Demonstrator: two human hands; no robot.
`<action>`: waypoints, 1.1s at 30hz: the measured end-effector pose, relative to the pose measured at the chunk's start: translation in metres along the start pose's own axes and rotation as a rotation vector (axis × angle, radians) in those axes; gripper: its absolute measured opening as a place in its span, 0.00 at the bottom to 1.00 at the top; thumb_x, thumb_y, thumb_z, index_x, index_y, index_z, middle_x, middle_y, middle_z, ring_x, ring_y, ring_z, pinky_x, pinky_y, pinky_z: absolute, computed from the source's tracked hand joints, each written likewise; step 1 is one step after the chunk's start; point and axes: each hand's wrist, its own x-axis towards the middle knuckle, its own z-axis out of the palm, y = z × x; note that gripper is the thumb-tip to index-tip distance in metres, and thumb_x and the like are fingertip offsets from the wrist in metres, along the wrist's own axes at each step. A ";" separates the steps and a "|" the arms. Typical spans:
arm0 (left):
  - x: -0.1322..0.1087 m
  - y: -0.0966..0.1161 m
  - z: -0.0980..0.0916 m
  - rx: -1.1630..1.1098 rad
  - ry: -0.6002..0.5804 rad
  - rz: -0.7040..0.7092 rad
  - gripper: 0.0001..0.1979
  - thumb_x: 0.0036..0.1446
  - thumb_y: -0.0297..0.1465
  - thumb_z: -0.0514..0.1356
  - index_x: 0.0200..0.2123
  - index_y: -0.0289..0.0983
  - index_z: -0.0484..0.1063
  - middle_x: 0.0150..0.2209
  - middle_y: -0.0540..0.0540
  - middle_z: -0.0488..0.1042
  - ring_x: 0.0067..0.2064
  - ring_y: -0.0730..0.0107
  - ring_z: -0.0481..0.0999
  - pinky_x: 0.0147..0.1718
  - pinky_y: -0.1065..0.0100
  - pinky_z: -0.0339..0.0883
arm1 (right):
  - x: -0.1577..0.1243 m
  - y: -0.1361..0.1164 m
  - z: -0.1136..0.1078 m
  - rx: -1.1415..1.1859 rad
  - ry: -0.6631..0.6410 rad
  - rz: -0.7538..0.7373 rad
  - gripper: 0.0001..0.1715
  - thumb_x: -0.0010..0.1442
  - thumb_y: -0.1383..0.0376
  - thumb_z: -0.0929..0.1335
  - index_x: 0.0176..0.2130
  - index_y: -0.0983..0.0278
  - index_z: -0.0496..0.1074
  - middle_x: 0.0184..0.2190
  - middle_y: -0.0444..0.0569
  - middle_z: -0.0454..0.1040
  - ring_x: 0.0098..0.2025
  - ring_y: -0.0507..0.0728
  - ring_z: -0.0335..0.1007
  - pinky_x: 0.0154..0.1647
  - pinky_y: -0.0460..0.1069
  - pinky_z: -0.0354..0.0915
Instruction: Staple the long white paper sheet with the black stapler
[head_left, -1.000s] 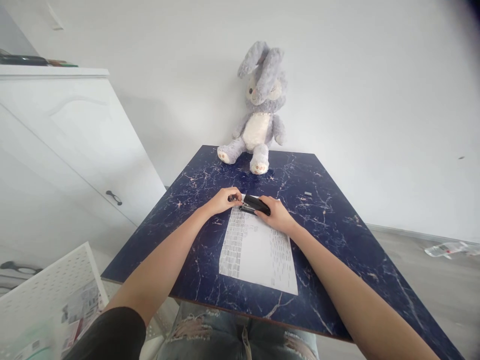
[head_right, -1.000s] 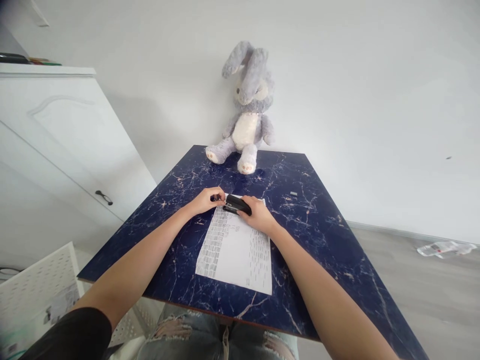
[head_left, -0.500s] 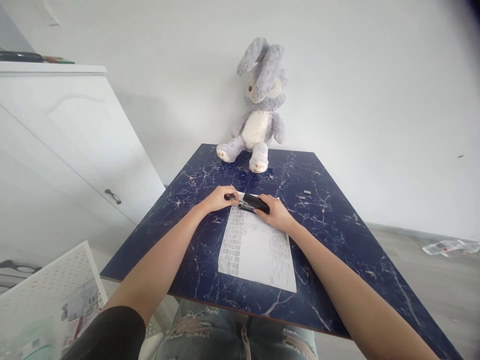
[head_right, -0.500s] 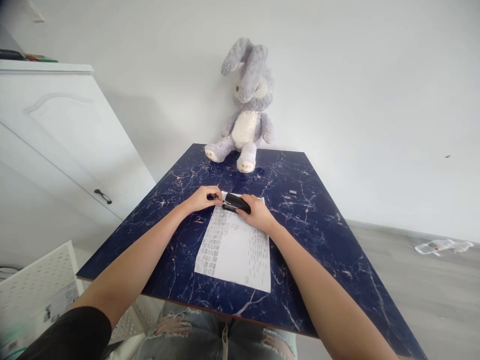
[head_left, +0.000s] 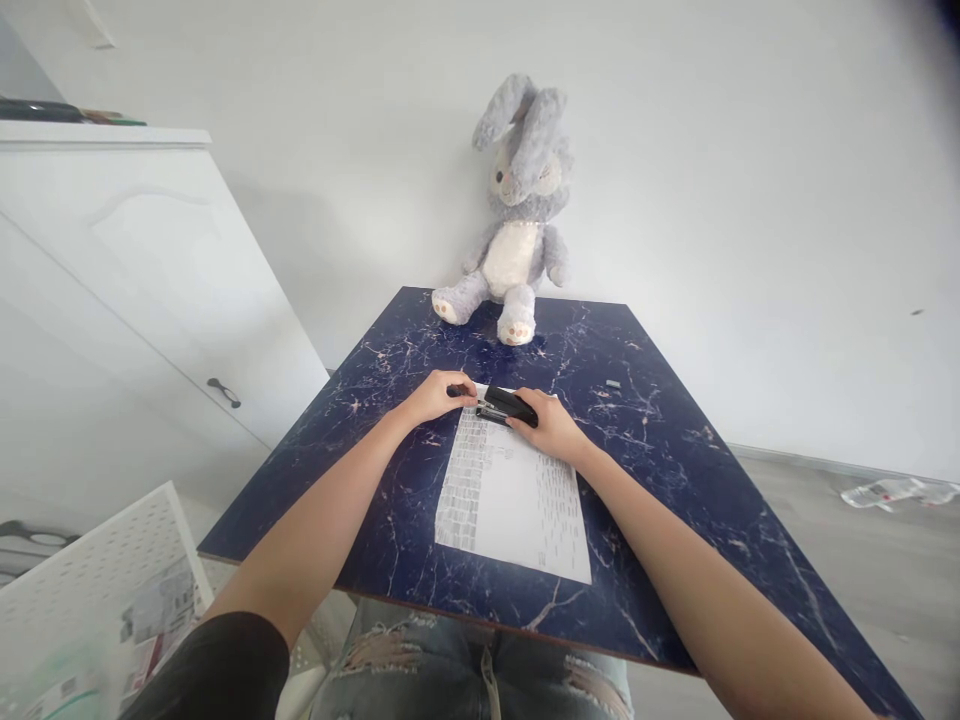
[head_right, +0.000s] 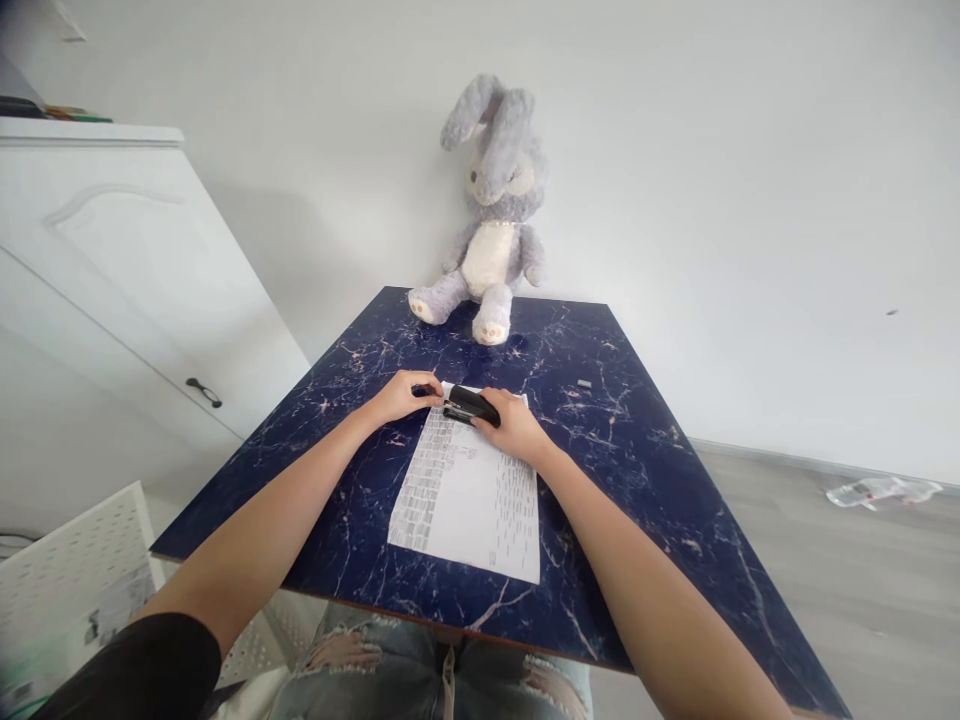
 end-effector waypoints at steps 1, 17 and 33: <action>0.000 0.000 0.000 0.010 -0.002 0.007 0.13 0.55 0.41 0.69 0.34 0.37 0.80 0.35 0.44 0.80 0.38 0.64 0.78 0.44 0.63 0.70 | 0.000 0.000 0.000 -0.002 -0.001 -0.001 0.13 0.62 0.64 0.70 0.48 0.61 0.71 0.39 0.51 0.76 0.41 0.61 0.72 0.43 0.54 0.66; -0.009 -0.009 -0.026 -0.025 -0.163 0.017 0.11 0.59 0.38 0.67 0.42 0.41 0.84 0.44 0.42 0.83 0.46 0.60 0.82 0.52 0.61 0.71 | 0.000 0.000 -0.001 0.007 0.011 0.015 0.11 0.62 0.64 0.70 0.46 0.61 0.70 0.37 0.49 0.75 0.39 0.60 0.71 0.41 0.53 0.65; 0.004 0.021 0.016 0.020 0.001 0.037 0.12 0.52 0.33 0.70 0.39 0.37 0.76 0.40 0.48 0.79 0.43 0.65 0.76 0.43 0.65 0.65 | -0.001 -0.012 -0.011 0.169 0.048 -0.057 0.15 0.61 0.58 0.72 0.45 0.63 0.73 0.38 0.50 0.77 0.37 0.58 0.71 0.40 0.51 0.64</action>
